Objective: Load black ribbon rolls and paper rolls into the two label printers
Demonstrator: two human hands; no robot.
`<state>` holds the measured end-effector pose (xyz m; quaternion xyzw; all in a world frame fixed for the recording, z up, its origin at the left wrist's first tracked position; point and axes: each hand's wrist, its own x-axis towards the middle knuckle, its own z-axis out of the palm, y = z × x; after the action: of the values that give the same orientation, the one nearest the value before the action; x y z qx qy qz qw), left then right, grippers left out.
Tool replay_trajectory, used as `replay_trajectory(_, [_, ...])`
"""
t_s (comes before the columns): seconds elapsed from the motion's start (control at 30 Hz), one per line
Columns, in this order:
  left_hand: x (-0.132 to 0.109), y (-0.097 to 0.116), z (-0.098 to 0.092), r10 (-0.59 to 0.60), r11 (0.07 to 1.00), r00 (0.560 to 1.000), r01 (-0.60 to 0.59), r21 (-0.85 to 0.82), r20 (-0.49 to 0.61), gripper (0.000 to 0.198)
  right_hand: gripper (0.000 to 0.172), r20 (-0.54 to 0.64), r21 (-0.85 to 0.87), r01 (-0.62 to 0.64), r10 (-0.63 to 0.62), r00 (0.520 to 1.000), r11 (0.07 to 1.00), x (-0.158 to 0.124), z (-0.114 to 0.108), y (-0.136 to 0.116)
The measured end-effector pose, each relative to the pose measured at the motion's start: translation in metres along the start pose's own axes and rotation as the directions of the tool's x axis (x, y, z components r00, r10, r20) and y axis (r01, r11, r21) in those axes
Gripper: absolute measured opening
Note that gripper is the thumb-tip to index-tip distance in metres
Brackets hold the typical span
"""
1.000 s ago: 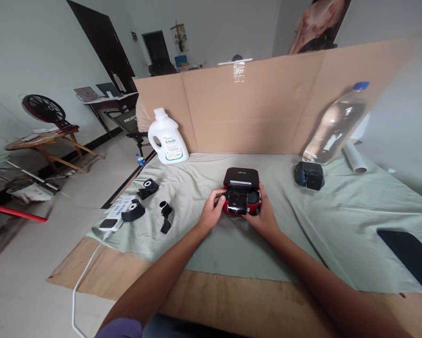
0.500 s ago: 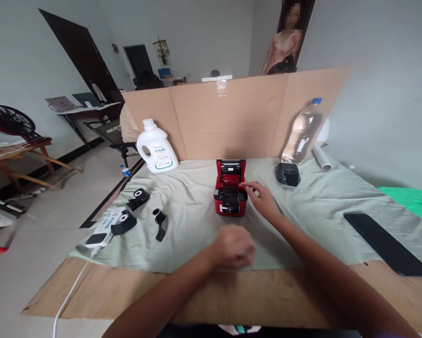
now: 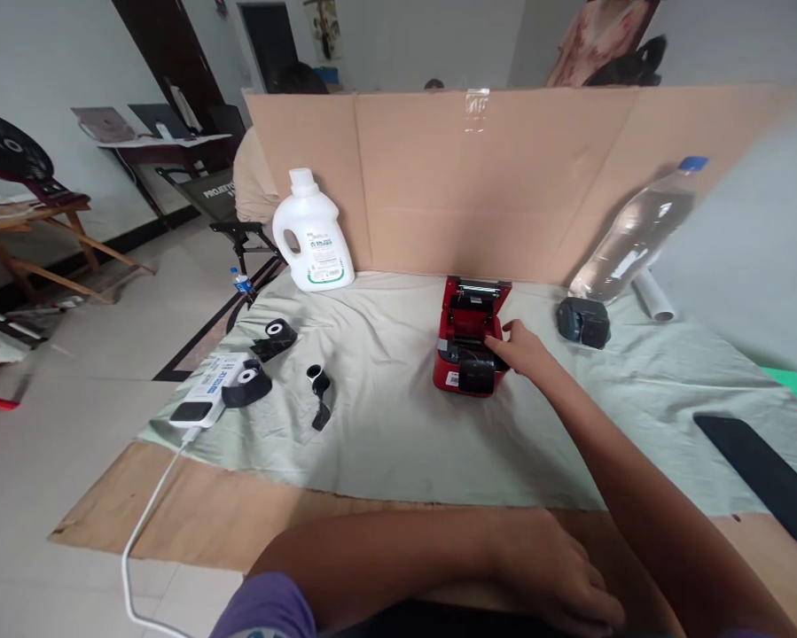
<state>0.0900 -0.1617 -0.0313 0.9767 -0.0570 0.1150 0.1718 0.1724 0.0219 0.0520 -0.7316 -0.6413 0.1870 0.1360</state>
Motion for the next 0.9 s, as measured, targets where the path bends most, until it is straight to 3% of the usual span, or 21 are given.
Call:
replay_trajectory(0.07, [0.003,0.000,0.002,0.001,1.000,1.000,-0.001,0.002,0.010,0.018,0.039,0.136,0.052,-0.055,0.047,0.990,0.997,0.003,-0.004,0.000])
replay_trajectory(0.13, [0.004,0.002,0.004,-0.030,0.999,1.000,0.030,0.012,0.000,0.018,0.033,0.170,0.047,-0.040,0.032,0.985,0.998,0.007,-0.009,-0.004])
replay_trajectory(0.37, [0.003,-0.001,0.013,-0.040,0.998,0.998,0.042,0.038,-0.053,0.019,0.021,0.095,-0.110,0.122,-0.111,0.989,0.986,0.012,-0.016,-0.002])
replay_trajectory(0.47, [0.003,-0.002,0.013,-0.016,1.000,0.999,0.017,0.022,-0.049,0.020,0.019,0.080,-0.120,0.131,-0.122,0.989,0.984,0.012,-0.016,0.003])
replay_trajectory(0.6, [0.003,-0.001,0.009,-0.032,0.999,0.999,0.032,-0.005,-0.021,0.020,0.027,0.203,-0.091,0.070,-0.050,0.978,0.993,0.012,-0.023,0.000])
replay_trajectory(0.73, [0.003,0.000,0.007,-0.038,0.999,0.999,0.038,-0.006,0.000,0.024,0.023,0.323,-0.202,0.081,-0.011,0.946,0.976,0.011,-0.040,-0.012])
replay_trajectory(0.8, [0.003,-0.001,0.008,-0.020,1.000,1.000,0.020,-0.009,0.000,0.024,0.020,0.253,-0.298,0.121,-0.044,0.966,0.947,0.010,-0.046,-0.020])
replay_trajectory(0.9, [0.004,-0.003,0.012,-0.012,1.000,0.999,0.014,0.025,-0.052,0.022,0.020,0.119,-0.352,0.231,-0.202,0.972,0.907,0.010,-0.049,-0.034])
